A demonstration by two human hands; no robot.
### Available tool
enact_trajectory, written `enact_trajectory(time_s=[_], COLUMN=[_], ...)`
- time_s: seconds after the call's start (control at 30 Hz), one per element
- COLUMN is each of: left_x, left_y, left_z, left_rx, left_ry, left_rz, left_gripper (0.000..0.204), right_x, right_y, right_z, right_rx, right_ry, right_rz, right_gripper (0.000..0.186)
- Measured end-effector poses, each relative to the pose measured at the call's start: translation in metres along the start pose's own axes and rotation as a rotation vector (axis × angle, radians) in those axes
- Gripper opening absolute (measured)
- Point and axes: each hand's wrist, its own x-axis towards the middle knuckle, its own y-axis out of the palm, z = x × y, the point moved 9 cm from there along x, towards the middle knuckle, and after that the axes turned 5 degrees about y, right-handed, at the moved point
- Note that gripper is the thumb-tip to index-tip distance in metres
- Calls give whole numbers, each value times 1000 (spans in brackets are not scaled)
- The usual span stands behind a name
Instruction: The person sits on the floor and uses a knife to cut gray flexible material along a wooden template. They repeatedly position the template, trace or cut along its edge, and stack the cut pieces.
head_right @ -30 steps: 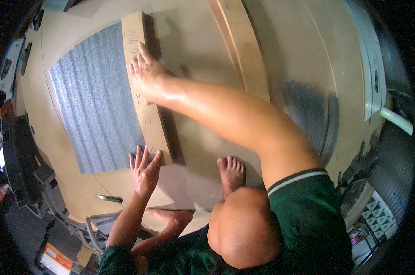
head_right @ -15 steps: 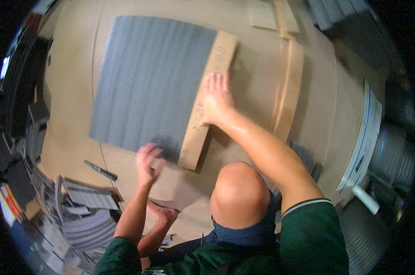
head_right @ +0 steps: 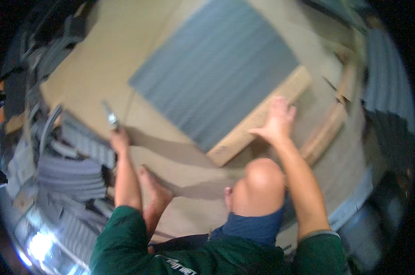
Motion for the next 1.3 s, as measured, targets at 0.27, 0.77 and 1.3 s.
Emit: enact_trajectory(time_s=[0.27,0.77,1.3], left_x=[-46,-314,-330], left_y=[-48,69,83], left_z=[-152,-651,-702], left_rx=[-834,-230,-45], left_ry=[380,986,1013], left_rz=[-39,752,812], left_gripper=[16,19,27], right_x=[3,-2,-11], right_y=[6,15,11], right_z=[-5,-4,-11], right_rx=[86,395,616], right_ry=[17,-137,-261], right_rz=[61,-109,-346], right_gripper=[152,115,86])
